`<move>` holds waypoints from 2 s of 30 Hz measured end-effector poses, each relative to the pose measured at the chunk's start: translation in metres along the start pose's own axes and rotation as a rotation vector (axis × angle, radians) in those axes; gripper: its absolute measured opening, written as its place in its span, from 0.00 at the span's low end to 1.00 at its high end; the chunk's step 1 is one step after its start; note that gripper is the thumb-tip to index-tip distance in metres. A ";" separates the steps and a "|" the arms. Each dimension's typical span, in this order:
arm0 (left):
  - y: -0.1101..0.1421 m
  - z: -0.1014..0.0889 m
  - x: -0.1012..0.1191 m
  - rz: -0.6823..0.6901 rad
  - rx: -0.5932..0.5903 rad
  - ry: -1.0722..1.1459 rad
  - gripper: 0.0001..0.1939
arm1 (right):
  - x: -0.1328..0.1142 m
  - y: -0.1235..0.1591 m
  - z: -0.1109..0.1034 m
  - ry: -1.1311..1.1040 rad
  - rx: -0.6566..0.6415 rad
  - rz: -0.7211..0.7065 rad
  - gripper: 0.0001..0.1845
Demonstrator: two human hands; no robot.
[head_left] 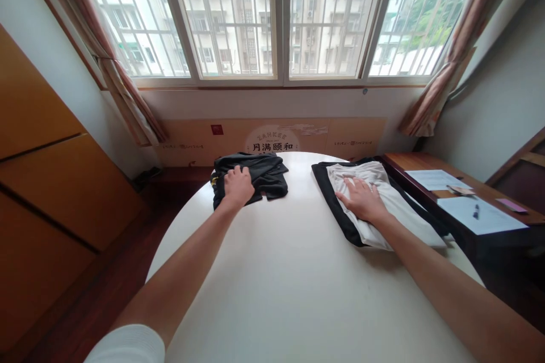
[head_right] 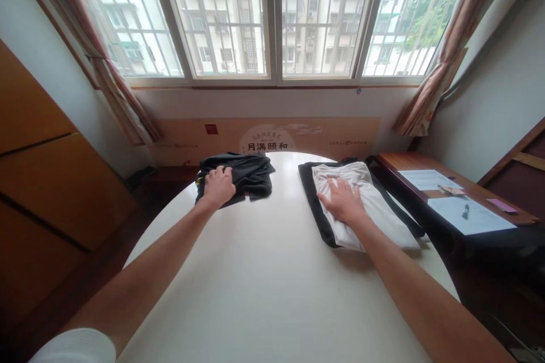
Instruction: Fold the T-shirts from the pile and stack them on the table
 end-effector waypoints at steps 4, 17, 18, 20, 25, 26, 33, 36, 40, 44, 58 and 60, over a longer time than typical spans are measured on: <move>-0.020 0.012 -0.046 -0.033 -0.136 -0.023 0.20 | -0.002 0.002 -0.002 -0.011 0.013 0.004 0.42; 0.132 -0.130 0.060 0.712 0.131 0.592 0.17 | -0.058 0.056 -0.048 -0.419 0.400 -0.432 0.41; 0.147 -0.135 0.062 0.734 0.115 0.630 0.17 | -0.070 0.065 -0.052 -0.526 0.388 -0.537 0.37; 0.166 -0.140 0.054 0.698 0.114 0.676 0.17 | -0.086 0.080 -0.057 -0.769 0.273 -0.652 0.23; 0.161 -0.134 -0.004 0.382 0.184 0.558 0.14 | -0.077 0.106 -0.078 -1.535 -0.182 -0.539 0.17; 0.158 -0.132 -0.012 0.352 0.174 0.529 0.14 | -0.070 0.111 -0.086 -1.653 -0.245 -0.503 0.19; 0.124 -0.136 -0.005 0.344 0.215 0.366 0.14 | -0.044 0.115 -0.147 -1.764 -0.172 -0.448 0.14; 0.094 -0.130 -0.010 0.110 0.236 0.194 0.16 | -0.063 0.114 -0.140 -1.506 -0.213 -0.492 0.24; 0.100 -0.098 0.007 0.147 0.095 0.183 0.15 | -0.062 0.121 -0.094 -1.101 -0.235 -0.397 0.38; 0.181 -0.049 0.073 0.556 -0.224 0.382 0.12 | -0.059 0.146 -0.028 -0.844 -0.463 -0.290 0.39; 0.227 -0.058 0.079 0.535 -0.312 1.397 0.09 | -0.091 0.199 -0.068 -0.934 0.197 -0.670 0.39; 0.232 -0.075 0.067 0.478 -0.377 1.560 0.07 | -0.096 0.187 -0.050 -0.770 0.128 -0.730 0.46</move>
Point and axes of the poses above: each hand's wrist, its own y-axis away from the middle knuckle, its own z-axis out of the palm, x = y × z, the point moved 8 cm from there along -y, towards the middle knuckle, and after that the axes turned 11 degrees about -x, right-handed, at the moved point
